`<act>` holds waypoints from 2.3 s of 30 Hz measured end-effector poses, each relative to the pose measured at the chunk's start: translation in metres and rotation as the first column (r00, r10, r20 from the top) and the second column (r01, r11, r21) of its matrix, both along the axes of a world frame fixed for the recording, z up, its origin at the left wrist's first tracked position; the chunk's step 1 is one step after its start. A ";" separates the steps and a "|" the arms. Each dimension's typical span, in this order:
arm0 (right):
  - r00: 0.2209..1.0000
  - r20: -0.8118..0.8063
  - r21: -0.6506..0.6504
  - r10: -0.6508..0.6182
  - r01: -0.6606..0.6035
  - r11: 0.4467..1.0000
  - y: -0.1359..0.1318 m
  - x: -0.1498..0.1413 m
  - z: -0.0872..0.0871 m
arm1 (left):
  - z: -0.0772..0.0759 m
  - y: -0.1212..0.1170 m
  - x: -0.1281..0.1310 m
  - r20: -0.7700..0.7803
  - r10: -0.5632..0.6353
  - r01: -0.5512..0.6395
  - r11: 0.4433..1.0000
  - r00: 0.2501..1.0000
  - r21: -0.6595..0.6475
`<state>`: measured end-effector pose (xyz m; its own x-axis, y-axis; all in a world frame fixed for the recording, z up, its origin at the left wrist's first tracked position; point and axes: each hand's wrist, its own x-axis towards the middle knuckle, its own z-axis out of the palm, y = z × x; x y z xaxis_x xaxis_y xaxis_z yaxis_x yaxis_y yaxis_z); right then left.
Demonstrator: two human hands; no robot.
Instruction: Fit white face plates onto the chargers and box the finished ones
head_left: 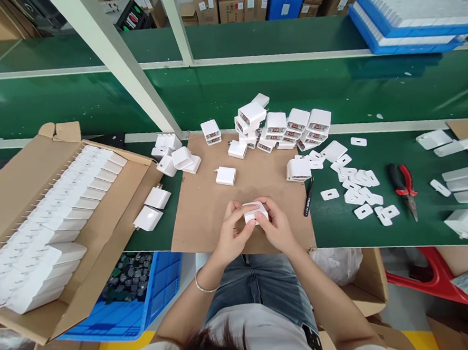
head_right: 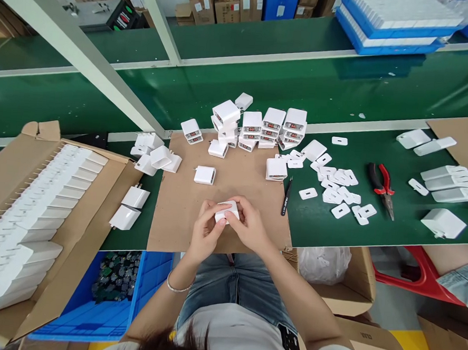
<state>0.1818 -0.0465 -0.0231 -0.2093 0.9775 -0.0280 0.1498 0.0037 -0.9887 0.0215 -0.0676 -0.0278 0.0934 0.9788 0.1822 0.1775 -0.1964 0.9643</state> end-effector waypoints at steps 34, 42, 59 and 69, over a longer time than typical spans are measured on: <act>0.780 0.442 0.382 -0.442 0.282 0.880 0.003 0.075 0.019 | 0.011 0.017 -0.097 -0.590 0.254 -0.137 0.962 0.766 0.236; 0.516 0.808 0.414 -0.286 -0.149 0.898 0.015 0.203 -0.004 | 0.017 0.013 -0.122 -0.700 0.204 -0.128 0.979 0.684 0.160; 0.657 0.739 0.303 -0.151 -0.123 0.945 0.004 0.153 0.035 | 0.043 0.144 -0.079 -0.783 -0.264 0.368 0.928 0.563 -0.049; 0.649 0.761 0.232 -0.009 -0.259 0.938 0.013 0.069 0.020 | 0.074 0.070 -0.052 -0.369 -0.130 0.220 0.952 0.920 0.214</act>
<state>0.2510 -0.0336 -0.0035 -0.3686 0.9282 0.0509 0.8036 0.3457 -0.4845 -0.0308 0.0026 0.0459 0.3604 0.8686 0.3401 0.4323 -0.4787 0.7642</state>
